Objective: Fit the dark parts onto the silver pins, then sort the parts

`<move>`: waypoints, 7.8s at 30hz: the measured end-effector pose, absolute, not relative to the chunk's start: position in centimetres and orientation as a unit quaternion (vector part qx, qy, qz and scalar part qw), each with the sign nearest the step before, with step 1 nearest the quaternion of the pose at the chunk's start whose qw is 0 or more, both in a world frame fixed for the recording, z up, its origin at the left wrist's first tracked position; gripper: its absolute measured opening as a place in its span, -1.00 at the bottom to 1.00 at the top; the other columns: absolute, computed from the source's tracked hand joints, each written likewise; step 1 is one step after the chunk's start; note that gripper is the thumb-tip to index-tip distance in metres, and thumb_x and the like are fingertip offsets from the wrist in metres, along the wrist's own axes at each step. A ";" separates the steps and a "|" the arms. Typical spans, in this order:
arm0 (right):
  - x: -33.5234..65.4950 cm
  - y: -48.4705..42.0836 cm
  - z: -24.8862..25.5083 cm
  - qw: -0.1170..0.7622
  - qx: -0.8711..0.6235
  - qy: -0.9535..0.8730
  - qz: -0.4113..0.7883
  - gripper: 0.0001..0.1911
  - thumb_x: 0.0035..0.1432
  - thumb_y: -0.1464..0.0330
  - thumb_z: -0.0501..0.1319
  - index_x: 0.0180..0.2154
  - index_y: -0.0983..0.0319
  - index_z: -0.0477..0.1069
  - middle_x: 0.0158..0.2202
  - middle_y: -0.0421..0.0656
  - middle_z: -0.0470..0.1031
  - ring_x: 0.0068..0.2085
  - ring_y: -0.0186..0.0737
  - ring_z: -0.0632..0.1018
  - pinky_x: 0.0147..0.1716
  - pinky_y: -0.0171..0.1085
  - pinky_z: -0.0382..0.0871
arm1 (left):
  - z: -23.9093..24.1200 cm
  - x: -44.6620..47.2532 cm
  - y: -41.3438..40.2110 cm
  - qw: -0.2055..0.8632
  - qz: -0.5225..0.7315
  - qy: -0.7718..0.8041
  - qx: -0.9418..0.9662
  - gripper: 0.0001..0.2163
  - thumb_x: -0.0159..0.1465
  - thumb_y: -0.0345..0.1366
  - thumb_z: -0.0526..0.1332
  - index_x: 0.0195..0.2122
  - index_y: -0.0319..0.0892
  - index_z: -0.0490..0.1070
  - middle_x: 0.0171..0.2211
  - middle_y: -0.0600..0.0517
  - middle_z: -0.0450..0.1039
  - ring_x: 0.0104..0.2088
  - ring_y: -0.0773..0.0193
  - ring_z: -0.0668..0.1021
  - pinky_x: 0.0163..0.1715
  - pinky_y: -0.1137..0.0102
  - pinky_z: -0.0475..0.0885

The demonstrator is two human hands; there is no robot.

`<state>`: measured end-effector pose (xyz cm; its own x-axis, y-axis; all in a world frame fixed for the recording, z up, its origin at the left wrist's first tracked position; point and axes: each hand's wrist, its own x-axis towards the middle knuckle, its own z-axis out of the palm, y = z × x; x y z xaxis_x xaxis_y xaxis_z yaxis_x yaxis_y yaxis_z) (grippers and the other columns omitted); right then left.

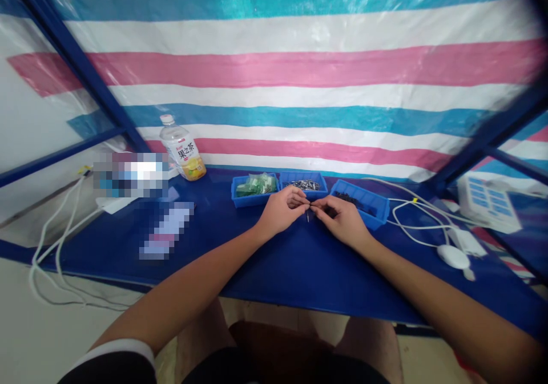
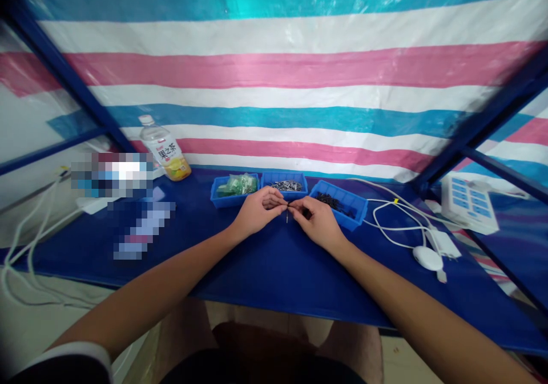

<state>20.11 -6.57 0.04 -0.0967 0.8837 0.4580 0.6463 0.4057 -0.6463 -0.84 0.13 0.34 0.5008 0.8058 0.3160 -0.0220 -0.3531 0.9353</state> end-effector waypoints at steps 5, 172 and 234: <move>19.9 -6.6 0.0 0.396 -0.532 -0.730 0.165 -0.82 0.39 0.22 0.29 -0.20 0.13 0.64 -0.36 -0.15 0.63 -0.38 -0.12 0.57 -0.37 -0.14 0.39 | 0.3 -0.7 0.2 0.498 0.422 0.269 0.708 -0.71 0.29 -0.43 0.40 0.02 -0.21 0.48 -0.14 -0.12 0.71 -0.15 0.19 0.74 0.00 0.23 0.64; 20.5 -7.1 0.9 0.431 -0.453 -0.778 0.061 -0.88 0.47 0.33 0.24 -0.03 0.10 0.53 -0.10 -0.05 0.63 -0.10 -0.03 0.65 -0.12 -0.04 0.58 | 2.0 -1.3 -1.5 0.392 0.309 0.238 0.833 -0.54 0.42 -0.37 0.18 0.34 -0.17 0.42 -0.23 -0.01 0.72 -0.30 0.24 0.72 -0.21 0.38 0.60; 20.3 -7.6 -0.1 0.417 -0.528 -0.732 0.111 -0.91 0.34 0.26 0.32 -0.15 0.12 0.53 -0.17 -0.10 0.68 -0.31 -0.10 0.68 -0.55 -0.25 0.48 | 1.4 -1.0 -0.5 0.454 0.391 0.240 0.764 -0.74 0.32 -0.44 0.39 0.04 -0.20 0.57 -0.17 -0.06 0.74 -0.20 0.21 0.76 -0.02 0.27 0.67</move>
<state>20.34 -7.58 -0.11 -0.0949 0.8645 0.4936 0.6795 0.4187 -0.6025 -0.95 -0.54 1.37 0.5794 0.7218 0.3786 0.0123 -0.4722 0.8814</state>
